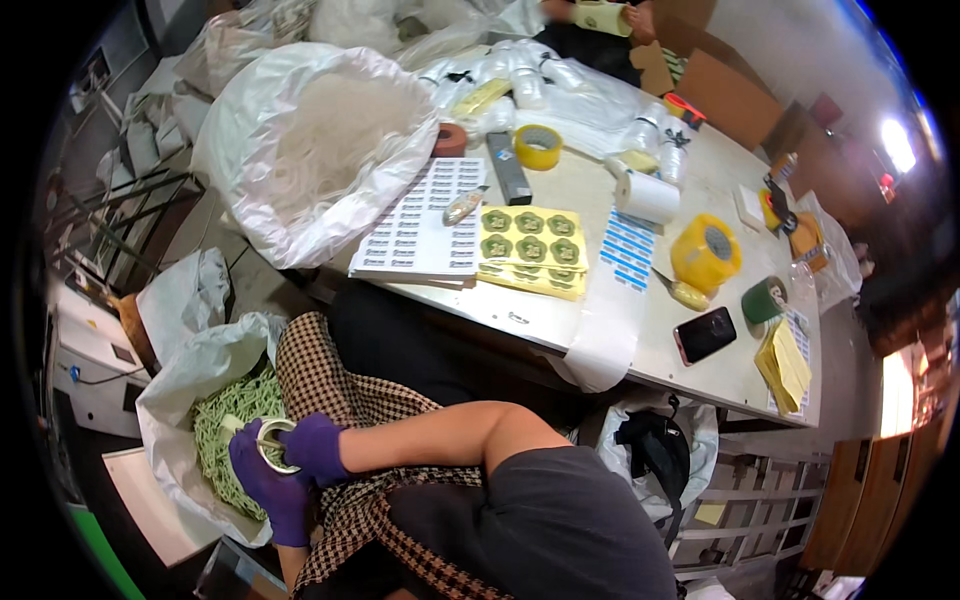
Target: The person applies stickers from a sheet onto a beige container by hand while wearing gloves. They place stickers on the side and near the handle of the container before placing the labeled container into a cardboard box.
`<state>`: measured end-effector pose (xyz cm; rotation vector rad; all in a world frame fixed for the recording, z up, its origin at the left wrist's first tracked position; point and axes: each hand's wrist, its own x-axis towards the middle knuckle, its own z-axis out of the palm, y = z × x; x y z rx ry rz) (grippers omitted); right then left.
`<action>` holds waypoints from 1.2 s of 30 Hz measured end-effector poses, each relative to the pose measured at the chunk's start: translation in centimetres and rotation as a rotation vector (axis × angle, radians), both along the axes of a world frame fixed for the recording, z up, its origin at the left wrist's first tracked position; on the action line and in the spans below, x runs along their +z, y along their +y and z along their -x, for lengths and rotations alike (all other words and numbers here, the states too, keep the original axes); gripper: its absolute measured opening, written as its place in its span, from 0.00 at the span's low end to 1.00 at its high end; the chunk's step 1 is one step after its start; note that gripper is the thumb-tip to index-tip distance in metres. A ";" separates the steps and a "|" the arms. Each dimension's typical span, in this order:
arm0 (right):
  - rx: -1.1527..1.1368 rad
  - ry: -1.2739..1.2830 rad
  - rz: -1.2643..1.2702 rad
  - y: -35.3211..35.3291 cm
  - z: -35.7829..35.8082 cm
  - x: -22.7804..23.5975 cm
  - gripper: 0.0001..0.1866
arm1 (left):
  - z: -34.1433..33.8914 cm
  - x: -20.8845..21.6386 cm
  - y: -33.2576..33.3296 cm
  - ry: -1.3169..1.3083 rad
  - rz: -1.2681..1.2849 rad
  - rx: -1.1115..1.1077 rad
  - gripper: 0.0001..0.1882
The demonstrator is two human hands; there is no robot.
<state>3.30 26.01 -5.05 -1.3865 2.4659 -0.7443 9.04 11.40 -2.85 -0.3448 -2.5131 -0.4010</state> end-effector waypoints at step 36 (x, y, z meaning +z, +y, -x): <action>-1.500 0.750 0.204 47.0 -6.4 -5.3 0.08 | -0.5 -5.8 2.8 0.199 0.450 -0.885 0.28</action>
